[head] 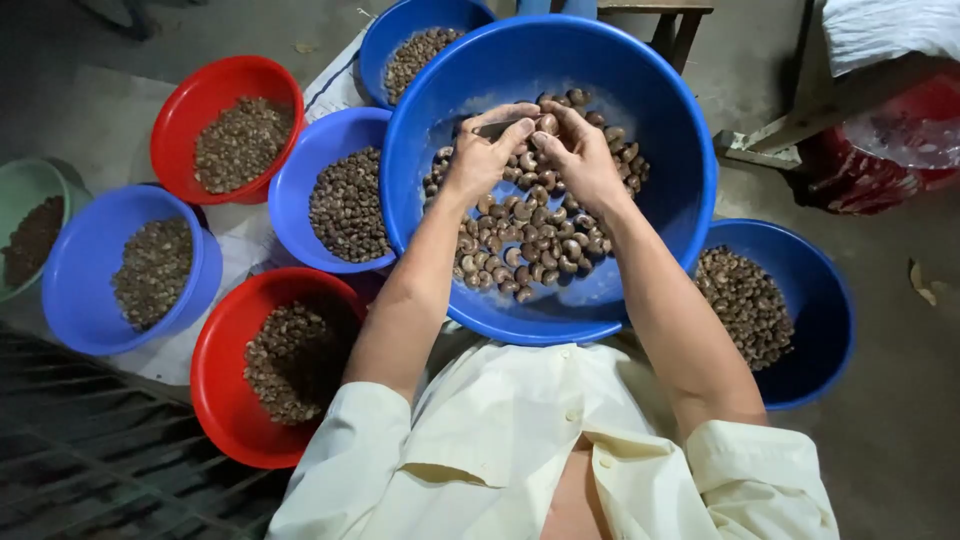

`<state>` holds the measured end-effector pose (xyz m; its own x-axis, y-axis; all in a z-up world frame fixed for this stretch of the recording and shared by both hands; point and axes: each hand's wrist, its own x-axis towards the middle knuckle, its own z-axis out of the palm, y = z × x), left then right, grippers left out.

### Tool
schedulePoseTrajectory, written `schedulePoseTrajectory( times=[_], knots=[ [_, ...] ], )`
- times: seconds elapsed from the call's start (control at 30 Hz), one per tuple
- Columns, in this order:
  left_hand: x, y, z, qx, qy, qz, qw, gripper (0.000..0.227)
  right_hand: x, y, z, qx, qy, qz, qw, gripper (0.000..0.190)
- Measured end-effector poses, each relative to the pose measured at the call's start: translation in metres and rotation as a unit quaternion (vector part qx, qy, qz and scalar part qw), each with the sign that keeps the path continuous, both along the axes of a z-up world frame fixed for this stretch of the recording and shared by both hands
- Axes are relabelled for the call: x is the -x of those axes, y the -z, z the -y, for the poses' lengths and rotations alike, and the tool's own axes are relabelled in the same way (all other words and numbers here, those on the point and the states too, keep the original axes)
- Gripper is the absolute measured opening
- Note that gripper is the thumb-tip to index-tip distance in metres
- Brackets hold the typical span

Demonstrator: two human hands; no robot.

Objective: The person is manually cracking nuts one by one using a small metal tool and sorting them into different bowls.

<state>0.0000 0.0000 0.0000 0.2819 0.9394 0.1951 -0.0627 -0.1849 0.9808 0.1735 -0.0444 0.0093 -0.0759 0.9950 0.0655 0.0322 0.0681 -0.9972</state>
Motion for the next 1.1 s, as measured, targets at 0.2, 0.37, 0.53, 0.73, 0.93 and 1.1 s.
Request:
schedulePoseTrajectory(
  times=[0.2, 0.37, 0.53, 0.73, 0.93, 1.1],
  knots=[
    [0.0, -0.01, 0.007, -0.058, -0.013, -0.052, 0.997, 0.019, -0.003, 0.007, -0.003, -0.015, -0.03, -0.004, 0.999, 0.05],
    [0.001, -0.005, 0.003, -0.027, 0.032, -0.024, 0.999, 0.026, -0.001, -0.004, 0.004, -0.023, -0.031, 0.003, 0.999, 0.044],
    [-0.002, -0.002, 0.005, -0.021, -0.002, -0.033, 0.999, 0.032, -0.004, 0.011, -0.004, -0.016, -0.027, -0.017, 0.999, 0.046],
    [-0.009, 0.017, -0.005, -0.07, -0.042, 0.002, 0.997, 0.022, -0.01, 0.035, -0.013, -0.135, -0.029, 0.016, 0.99, 0.043],
    [-0.006, 0.015, -0.004, -0.064, -0.027, -0.046, 0.997, 0.021, -0.008, 0.034, -0.01, -0.167, 0.003, 0.081, 0.983, 0.042],
    [-0.007, 0.01, -0.003, -0.067, -0.046, -0.035, 0.996, 0.026, -0.005, 0.028, -0.005, -0.17, 0.032, 0.099, 0.98, 0.04]
  ],
)
